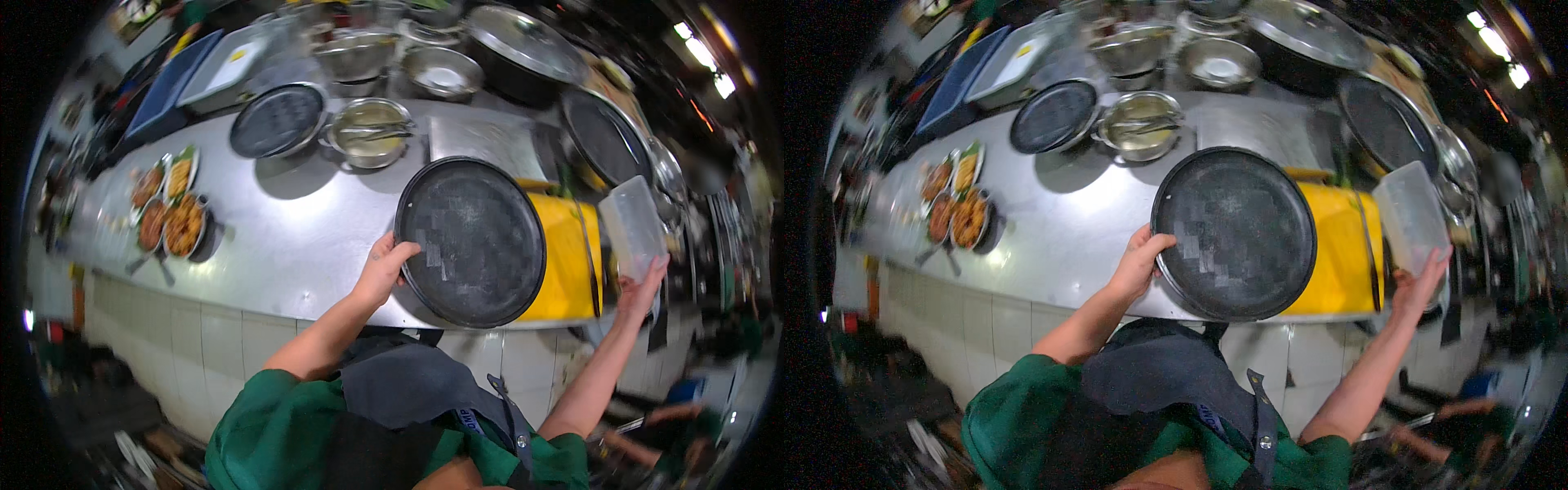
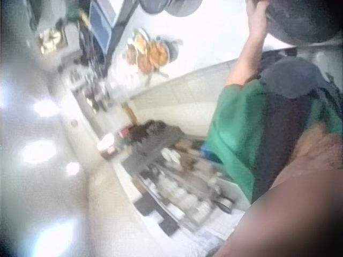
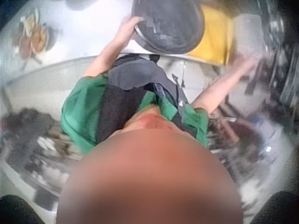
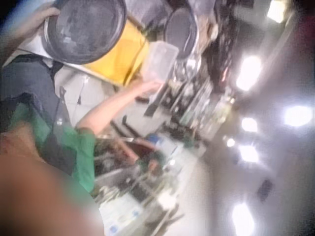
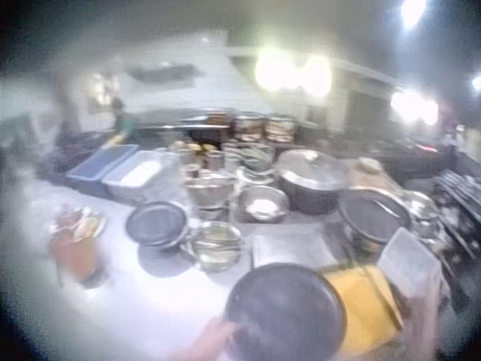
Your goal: The person assembles food into clear plastic containers using tongs. They place small round items and sliced tomatoes into compartments, then retrieve a metal tray of yellow food and place it on the counter. The person also handles a large round lid and a green scoop in a commercial kitchen.
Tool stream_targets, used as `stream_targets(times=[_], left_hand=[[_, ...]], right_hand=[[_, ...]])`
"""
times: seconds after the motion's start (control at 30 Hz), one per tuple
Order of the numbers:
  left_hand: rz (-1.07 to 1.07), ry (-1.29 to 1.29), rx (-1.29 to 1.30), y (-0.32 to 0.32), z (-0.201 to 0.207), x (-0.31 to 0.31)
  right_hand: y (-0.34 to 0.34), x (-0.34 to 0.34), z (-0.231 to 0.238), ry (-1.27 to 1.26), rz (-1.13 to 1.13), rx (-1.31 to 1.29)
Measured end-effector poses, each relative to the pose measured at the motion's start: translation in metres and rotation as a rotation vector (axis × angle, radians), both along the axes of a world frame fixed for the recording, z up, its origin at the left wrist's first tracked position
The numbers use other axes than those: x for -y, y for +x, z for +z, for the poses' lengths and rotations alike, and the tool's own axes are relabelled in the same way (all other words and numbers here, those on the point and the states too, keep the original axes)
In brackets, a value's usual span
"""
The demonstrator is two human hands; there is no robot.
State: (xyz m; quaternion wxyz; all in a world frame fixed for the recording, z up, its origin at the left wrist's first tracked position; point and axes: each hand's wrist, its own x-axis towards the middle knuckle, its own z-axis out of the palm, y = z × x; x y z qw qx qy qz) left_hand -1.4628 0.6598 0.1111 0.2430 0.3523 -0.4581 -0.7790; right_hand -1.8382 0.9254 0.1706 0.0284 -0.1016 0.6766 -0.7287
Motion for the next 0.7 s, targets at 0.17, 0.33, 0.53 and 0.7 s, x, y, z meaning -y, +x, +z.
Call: stream_targets(times=[0.17, 0.33, 0.53, 0.7], left_hand=[[0.37, -0.083, 0.083, 0.047, 0.02, -0.028], [0.794, -0.046, 0.078, 0.098, 0.027, -0.074], [0.977, -0.054, 0.012, 0.127, 0.018, -0.103], [0.966, -0.024, -0.086, 0.116, 0.012, -0.114]], right_hand=[[-0.175, 0.076, 0.008, 0.037, 0.062, 0.049], [-0.299, 0.139, -0.024, 0.11, 0.046, 0.259], [-0.34, 0.159, -0.047, 0.308, 0.059, 0.318], [-0.321, 0.14, -0.026, 0.359, 0.171, 0.235]])
